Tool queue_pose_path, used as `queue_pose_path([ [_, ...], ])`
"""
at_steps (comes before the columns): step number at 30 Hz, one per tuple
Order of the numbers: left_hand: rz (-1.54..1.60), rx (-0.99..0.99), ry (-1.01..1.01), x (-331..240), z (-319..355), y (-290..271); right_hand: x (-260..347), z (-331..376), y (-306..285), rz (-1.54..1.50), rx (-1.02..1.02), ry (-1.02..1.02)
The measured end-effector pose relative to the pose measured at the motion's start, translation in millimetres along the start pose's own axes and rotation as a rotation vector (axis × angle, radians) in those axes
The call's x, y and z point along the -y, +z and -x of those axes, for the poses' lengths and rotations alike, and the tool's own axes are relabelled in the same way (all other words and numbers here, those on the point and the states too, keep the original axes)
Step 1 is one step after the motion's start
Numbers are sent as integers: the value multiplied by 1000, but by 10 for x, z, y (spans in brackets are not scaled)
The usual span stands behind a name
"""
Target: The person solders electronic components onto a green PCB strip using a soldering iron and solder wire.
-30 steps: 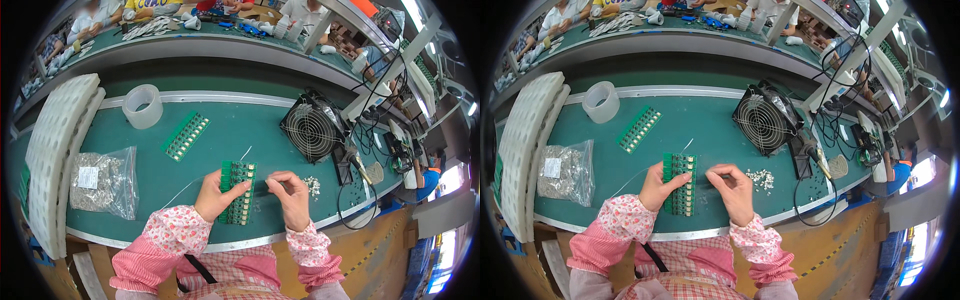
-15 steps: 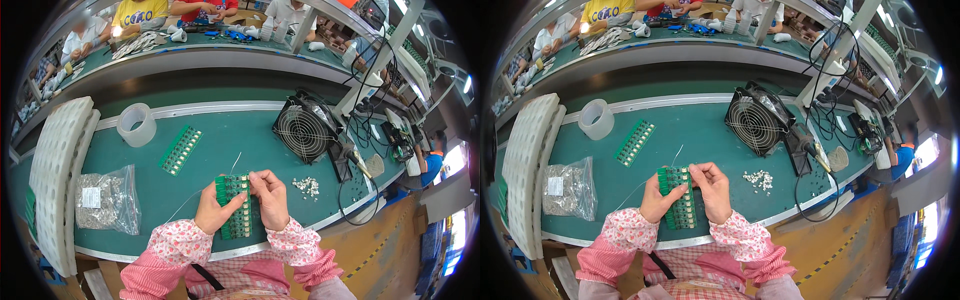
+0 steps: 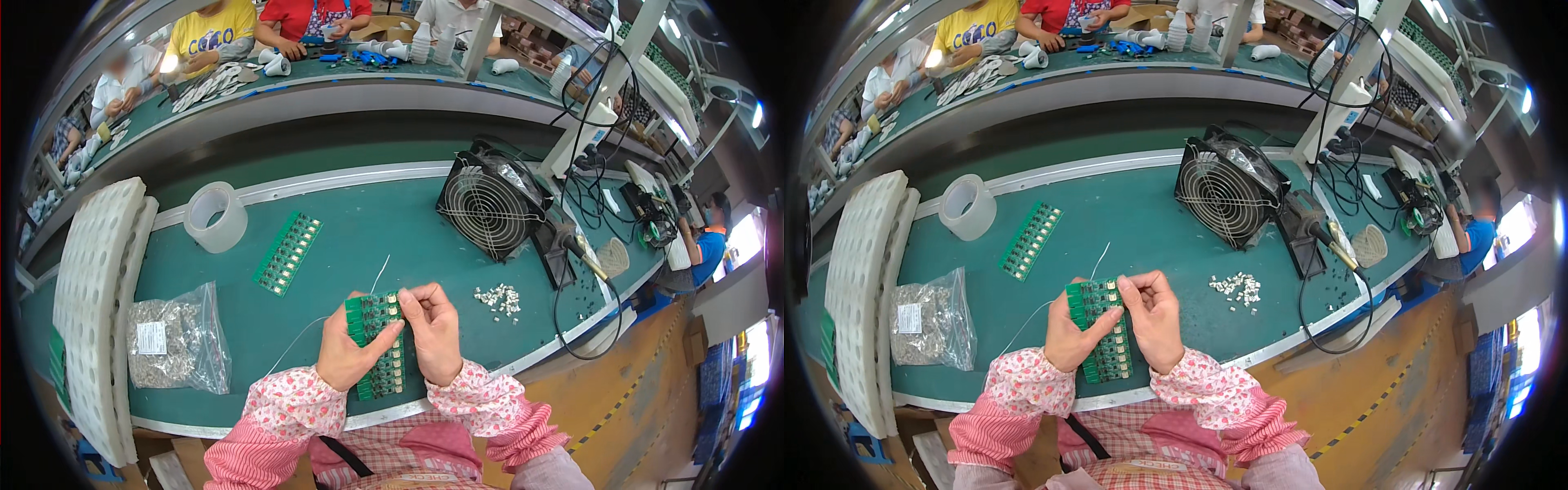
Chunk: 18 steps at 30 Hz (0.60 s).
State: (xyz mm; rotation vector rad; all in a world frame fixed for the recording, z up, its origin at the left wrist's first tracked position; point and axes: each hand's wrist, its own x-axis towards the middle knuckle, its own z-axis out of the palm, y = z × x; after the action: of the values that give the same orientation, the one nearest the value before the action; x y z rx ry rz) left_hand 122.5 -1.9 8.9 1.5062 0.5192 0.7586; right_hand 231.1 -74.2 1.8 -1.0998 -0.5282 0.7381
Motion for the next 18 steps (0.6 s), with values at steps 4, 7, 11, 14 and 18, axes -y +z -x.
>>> queue_pose_path([
  [4,-31,-5,29,-4,-1,12,-49,1,-2,6,-1,-36],
  [7,-106,6,63,-12,-13,-3,-51,6,13,-13,14,-51],
  [11,-95,29,19,-15,-7,-9,-90,4,-25,-21,16,-39],
  [14,-102,24,25,-13,-8,-6,-82,15,-10,-32,11,-16],
  [18,-48,15,-18,6,-24,41,-73,-1,-38,-41,-33,-18],
])
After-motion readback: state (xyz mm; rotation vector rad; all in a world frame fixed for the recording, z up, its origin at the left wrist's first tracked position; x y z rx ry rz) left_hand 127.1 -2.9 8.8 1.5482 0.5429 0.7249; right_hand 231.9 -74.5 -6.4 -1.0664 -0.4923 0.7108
